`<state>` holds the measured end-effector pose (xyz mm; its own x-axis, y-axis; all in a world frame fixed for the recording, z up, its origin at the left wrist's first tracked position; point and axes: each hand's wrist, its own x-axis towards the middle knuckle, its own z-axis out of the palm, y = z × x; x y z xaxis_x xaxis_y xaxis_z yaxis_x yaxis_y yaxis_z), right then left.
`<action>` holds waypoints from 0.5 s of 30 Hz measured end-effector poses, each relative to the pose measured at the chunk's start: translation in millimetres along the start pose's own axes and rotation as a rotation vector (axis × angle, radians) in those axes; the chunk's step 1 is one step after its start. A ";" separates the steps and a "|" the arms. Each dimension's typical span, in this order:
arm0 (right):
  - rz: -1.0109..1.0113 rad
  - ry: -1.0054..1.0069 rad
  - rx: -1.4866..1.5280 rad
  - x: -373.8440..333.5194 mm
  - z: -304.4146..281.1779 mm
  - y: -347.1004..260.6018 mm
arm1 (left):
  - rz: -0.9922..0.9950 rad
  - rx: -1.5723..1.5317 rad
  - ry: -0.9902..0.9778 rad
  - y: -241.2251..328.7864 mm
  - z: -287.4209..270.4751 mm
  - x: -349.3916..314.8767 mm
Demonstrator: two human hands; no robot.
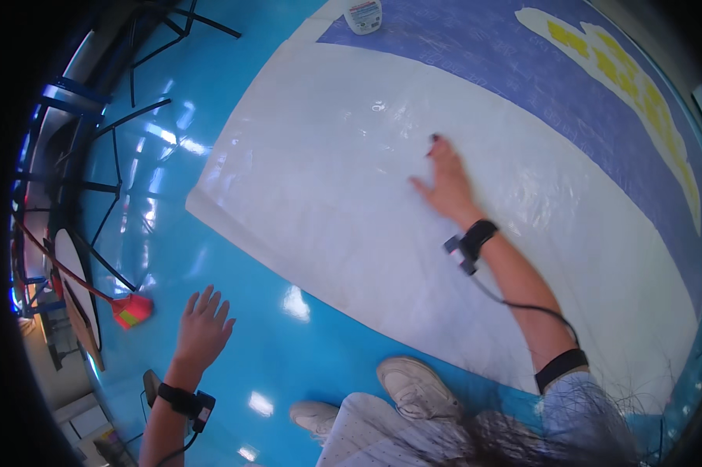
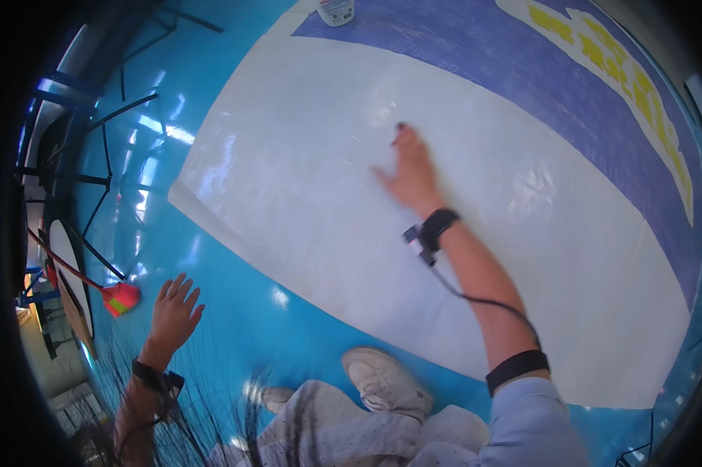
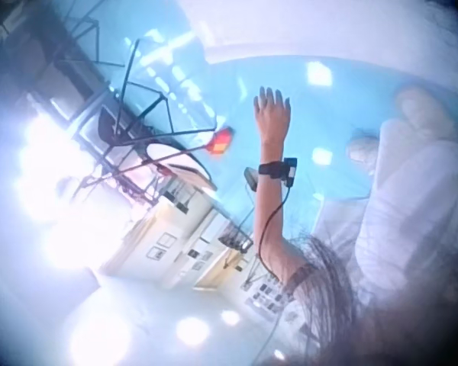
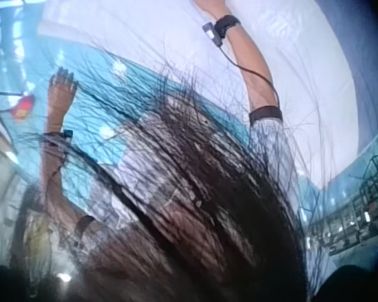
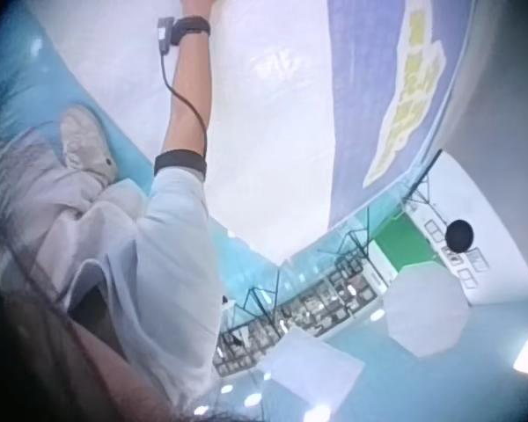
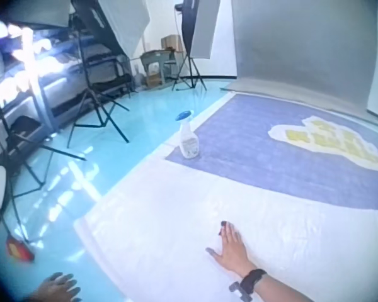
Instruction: The recorder is cleaning and wiping a large poster or banner spread across the floor using a cloth, spray bottle, and dustpan.
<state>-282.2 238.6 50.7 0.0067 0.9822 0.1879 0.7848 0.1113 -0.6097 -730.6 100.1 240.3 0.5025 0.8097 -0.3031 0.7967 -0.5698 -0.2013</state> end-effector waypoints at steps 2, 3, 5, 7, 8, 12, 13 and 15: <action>-0.248 -0.097 0.060 -34.6 39.8 -53.1 | 0.034 0.038 0.023 -0.9 -23.0 8.7; -0.321 -0.224 0.170 -55.5 46.5 -81.1 | 0.031 0.034 0.025 1.6 -33.4 11.5; -0.493 -0.383 0.283 -102.2 65.0 -107.3 | 0.063 -0.076 -0.010 5.0 -49.9 19.3; -0.620 -0.433 0.287 -123.3 61.2 -104.6 | 0.111 -0.065 -0.057 6.6 -51.6 15.1; -0.740 -0.487 0.294 -127.3 58.1 -96.8 | 0.163 -0.057 -0.111 8.6 -49.9 12.6; -0.474 -0.565 0.233 -36.2 -11.9 -56.3 | 0.218 -0.038 -0.220 0.8 -12.5 -4.5; -0.442 -0.377 0.163 -15.2 -17.3 -28.8 | 0.220 -0.037 -0.221 -2.9 -0.9 -1.5; -0.293 -0.290 -0.025 37.4 -34.5 25.1 | 0.219 0.021 -0.121 -12.4 24.5 14.8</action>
<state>-240.9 272.9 69.0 -0.3913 0.9118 0.1242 0.7422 0.3926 -0.5431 -741.3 115.7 215.5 0.6176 0.6444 -0.4509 0.6654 -0.7338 -0.1372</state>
